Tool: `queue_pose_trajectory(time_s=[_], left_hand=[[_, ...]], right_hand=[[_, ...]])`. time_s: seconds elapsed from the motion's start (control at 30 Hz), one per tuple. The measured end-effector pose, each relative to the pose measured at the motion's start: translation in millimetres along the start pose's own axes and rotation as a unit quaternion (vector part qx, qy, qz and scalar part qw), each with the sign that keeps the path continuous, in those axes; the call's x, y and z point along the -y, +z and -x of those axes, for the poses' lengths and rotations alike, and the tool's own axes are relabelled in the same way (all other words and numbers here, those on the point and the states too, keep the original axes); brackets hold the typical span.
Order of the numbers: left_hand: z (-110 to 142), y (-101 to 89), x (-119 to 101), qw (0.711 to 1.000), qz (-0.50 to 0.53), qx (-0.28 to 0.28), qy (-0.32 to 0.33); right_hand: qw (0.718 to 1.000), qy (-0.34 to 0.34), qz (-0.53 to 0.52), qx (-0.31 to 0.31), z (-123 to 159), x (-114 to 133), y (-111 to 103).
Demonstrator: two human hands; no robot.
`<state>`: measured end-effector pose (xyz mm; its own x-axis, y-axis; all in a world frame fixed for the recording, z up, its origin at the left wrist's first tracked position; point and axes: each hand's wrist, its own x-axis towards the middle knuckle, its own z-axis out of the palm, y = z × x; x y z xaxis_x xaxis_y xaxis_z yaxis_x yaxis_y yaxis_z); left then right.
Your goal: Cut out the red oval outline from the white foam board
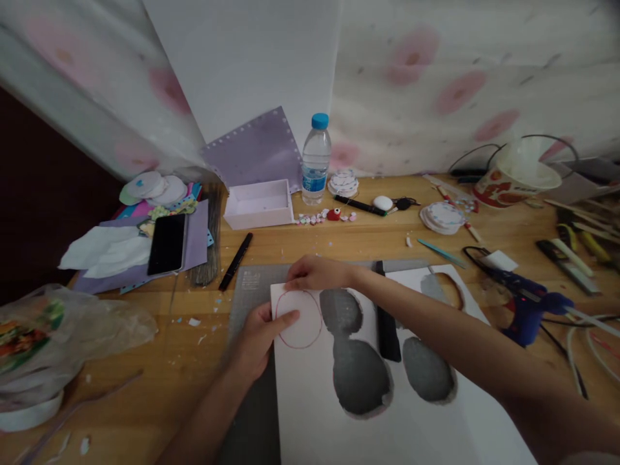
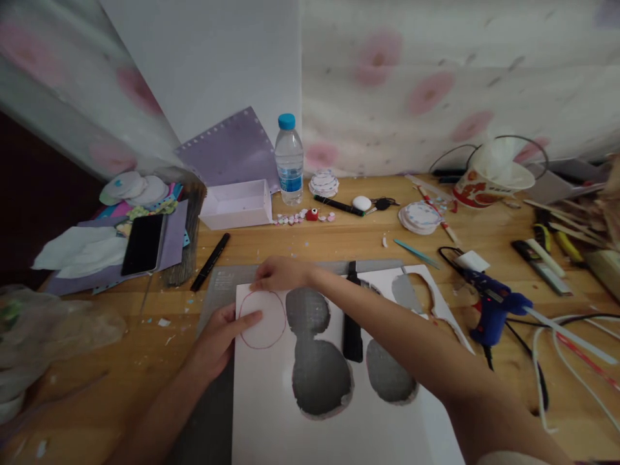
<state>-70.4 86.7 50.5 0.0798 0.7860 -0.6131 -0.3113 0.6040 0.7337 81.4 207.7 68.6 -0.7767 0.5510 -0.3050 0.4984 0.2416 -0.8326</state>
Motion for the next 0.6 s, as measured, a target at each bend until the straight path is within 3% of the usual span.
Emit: queue_pose_trajectory(time_s=[0.27,0.6], left_hand=[[2.8,0.3,3.2,1.000,0.000,0.021,-0.009],[3.9,-0.1,3.5,1.000,-0.003,0.026,-0.009]], right_hand=[[0.998,0.058,-0.017,-0.026,-2.0,-8.9,12.7],[0.998,0.037,-0.032,-0.029,0.7,-13.3,17.2]])
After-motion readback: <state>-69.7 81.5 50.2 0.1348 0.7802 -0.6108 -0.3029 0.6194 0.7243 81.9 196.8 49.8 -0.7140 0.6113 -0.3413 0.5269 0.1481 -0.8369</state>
